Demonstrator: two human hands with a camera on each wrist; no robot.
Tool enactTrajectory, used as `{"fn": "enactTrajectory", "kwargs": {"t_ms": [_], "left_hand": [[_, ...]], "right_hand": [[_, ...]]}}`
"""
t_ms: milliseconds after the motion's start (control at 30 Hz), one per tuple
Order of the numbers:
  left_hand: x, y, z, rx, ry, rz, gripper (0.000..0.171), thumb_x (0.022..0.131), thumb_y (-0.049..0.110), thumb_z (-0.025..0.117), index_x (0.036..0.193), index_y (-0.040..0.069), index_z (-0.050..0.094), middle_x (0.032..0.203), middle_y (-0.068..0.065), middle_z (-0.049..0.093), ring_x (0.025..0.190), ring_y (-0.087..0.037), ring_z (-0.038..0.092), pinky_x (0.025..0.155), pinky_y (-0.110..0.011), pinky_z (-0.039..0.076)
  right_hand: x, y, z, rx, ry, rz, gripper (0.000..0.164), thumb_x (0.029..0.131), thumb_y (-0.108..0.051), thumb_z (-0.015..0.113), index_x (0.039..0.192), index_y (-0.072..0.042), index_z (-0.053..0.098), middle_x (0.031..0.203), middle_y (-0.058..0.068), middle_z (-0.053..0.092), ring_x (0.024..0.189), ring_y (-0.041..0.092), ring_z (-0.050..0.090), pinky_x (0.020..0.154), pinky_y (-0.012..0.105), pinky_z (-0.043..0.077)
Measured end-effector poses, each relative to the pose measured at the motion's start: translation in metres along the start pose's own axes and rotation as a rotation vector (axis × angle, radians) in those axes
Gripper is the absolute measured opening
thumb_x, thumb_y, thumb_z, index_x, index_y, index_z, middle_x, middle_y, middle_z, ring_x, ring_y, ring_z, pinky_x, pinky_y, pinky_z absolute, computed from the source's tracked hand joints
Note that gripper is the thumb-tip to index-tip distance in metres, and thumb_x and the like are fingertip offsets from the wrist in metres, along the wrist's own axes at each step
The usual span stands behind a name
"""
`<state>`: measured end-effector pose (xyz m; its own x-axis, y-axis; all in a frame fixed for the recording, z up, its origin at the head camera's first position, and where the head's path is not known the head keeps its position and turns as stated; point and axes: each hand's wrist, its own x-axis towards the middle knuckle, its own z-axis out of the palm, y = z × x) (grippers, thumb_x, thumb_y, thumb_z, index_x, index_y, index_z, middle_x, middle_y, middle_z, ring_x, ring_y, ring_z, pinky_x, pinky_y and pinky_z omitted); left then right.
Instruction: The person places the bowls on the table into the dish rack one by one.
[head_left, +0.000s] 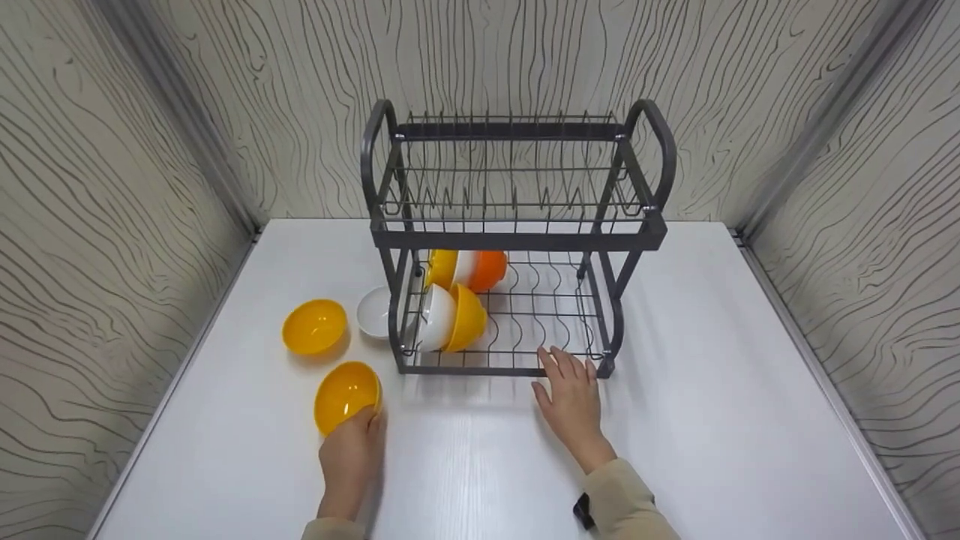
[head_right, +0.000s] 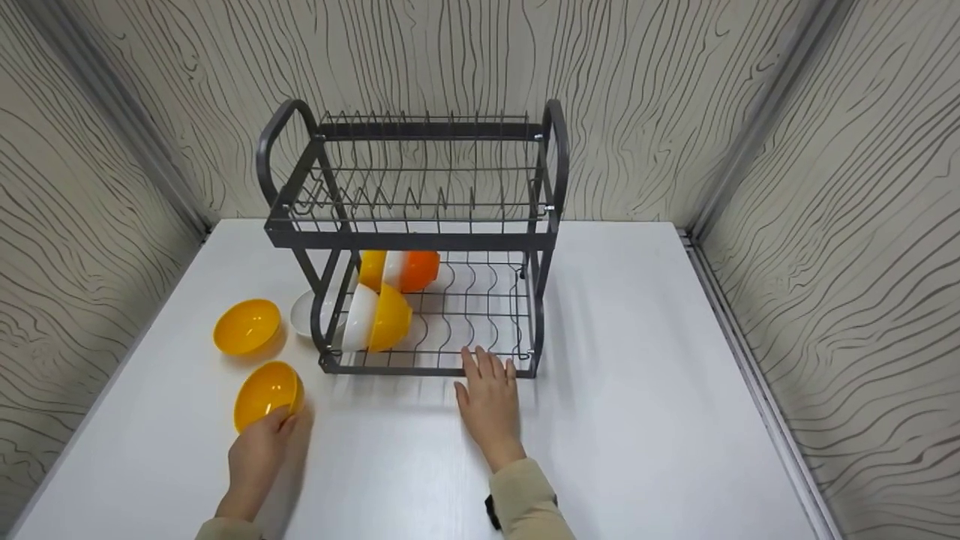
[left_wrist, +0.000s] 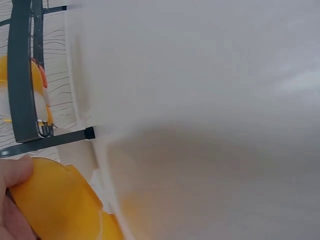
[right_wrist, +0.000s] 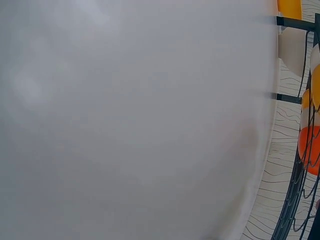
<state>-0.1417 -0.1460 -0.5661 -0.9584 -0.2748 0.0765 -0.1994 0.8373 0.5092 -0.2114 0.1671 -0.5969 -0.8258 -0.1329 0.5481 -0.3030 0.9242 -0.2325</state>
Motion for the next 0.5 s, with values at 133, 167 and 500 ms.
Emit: {"fn": "enactTrajectory", "kwargs": {"t_ms": [133, 167, 500], "left_hand": [[-0.003, 0.005, -0.005, -0.004, 0.028, 0.030, 0.012, 0.085, 0.020, 0.064, 0.089, 0.008, 0.067, 0.068, -0.004, 0.064, 0.055, -0.017, 0.048, 0.053, -0.039, 0.044], [-0.003, 0.007, -0.007, -0.003, 0.040, 0.040, 0.013, 0.085, 0.020, 0.064, 0.089, 0.008, 0.067, 0.068, -0.004, 0.064, 0.055, -0.017, 0.048, 0.053, -0.038, 0.044], [-0.008, 0.022, -0.014, -0.058, 0.052, 0.006, 0.013, 0.085, 0.022, 0.065, 0.085, 0.009, 0.066, 0.059, 0.000, 0.055, 0.055, -0.014, 0.043, 0.054, -0.026, 0.037]], "right_hand": [[0.000, 0.000, 0.000, -0.005, -0.011, 0.006, 0.057, 0.077, -0.026, 0.072, 0.129, -0.017, 0.052, 0.125, 0.009, 0.056, 0.115, 0.028, 0.050, 0.102, 0.052, 0.030], [0.000, 0.000, 0.000, -0.003, -0.017, 0.010, 0.057, 0.077, -0.026, 0.072, 0.129, -0.017, 0.052, 0.125, 0.009, 0.056, 0.115, 0.028, 0.050, 0.102, 0.052, 0.030], [0.000, -0.002, -0.004, 0.003, -0.038, 0.025, 0.059, 0.076, -0.023, 0.073, 0.130, -0.016, 0.051, 0.126, 0.009, 0.055, 0.116, 0.028, 0.049, 0.102, 0.053, 0.030]]}}
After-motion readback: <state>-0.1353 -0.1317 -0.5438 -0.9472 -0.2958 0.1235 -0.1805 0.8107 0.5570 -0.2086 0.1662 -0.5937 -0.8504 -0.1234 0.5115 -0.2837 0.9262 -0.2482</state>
